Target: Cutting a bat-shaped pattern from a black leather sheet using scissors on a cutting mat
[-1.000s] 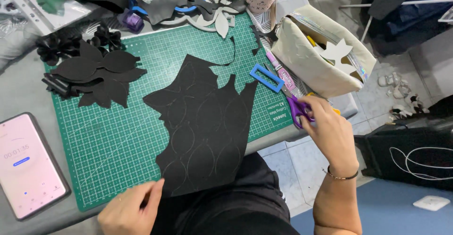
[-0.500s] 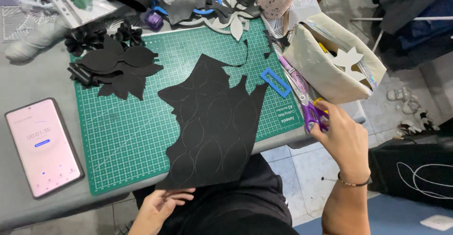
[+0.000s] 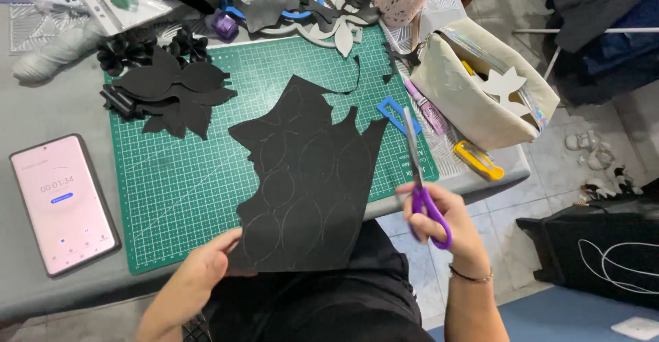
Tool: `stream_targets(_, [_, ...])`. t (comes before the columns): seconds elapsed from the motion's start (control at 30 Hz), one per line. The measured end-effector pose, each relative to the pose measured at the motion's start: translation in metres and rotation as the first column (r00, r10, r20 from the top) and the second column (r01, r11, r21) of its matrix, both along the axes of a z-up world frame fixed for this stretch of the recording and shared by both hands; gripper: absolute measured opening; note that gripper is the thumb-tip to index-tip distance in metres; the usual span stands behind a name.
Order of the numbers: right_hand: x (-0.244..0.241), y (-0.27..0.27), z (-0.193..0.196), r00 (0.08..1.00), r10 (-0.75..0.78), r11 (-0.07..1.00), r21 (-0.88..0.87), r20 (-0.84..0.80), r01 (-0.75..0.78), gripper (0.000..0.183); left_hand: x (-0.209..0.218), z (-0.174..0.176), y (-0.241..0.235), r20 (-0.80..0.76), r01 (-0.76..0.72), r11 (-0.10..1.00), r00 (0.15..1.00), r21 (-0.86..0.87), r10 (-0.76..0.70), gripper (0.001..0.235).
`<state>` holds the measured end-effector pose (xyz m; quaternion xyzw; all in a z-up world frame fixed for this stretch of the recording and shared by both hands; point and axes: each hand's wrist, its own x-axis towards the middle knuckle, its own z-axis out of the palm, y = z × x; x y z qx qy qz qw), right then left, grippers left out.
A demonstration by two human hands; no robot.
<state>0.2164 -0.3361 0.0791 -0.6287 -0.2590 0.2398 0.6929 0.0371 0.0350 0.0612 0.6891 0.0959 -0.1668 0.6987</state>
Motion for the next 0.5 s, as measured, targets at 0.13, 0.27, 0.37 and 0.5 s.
stream_targets(0.13, [-0.001, 0.029, 0.008, 0.999, -0.038, 0.957, -0.287, 0.016, 0.041, 0.025, 0.035, -0.031, 0.025, -0.447, -0.045, 0.993, 0.890, 0.112, 0.091, 0.070])
stream_targets(0.27, [0.019, 0.053, 0.037, 0.958, -0.211, 0.895, -0.354, 0.196, 0.270, 0.026, 0.075, -0.086, 0.038, -0.022, -0.001, 0.970, 1.000, -0.244, -0.005, 0.046])
stream_targets(0.37, [0.036, 0.055, 0.039, 0.945, -0.264, 0.813, -0.482, 0.195, 0.327, 0.025, 0.107, -0.071, 0.024, -0.104, 0.040, 0.990, 0.993, -0.132, -0.054, 0.036])
stream_targets(0.5, [0.053, 0.055, 0.037, 0.946, -0.259, 0.784, -0.529, 0.195, 0.324, 0.026, 0.135, -0.009, -0.007, -0.147, 0.146, 0.989, 0.978, -0.015, -0.147, 0.028])
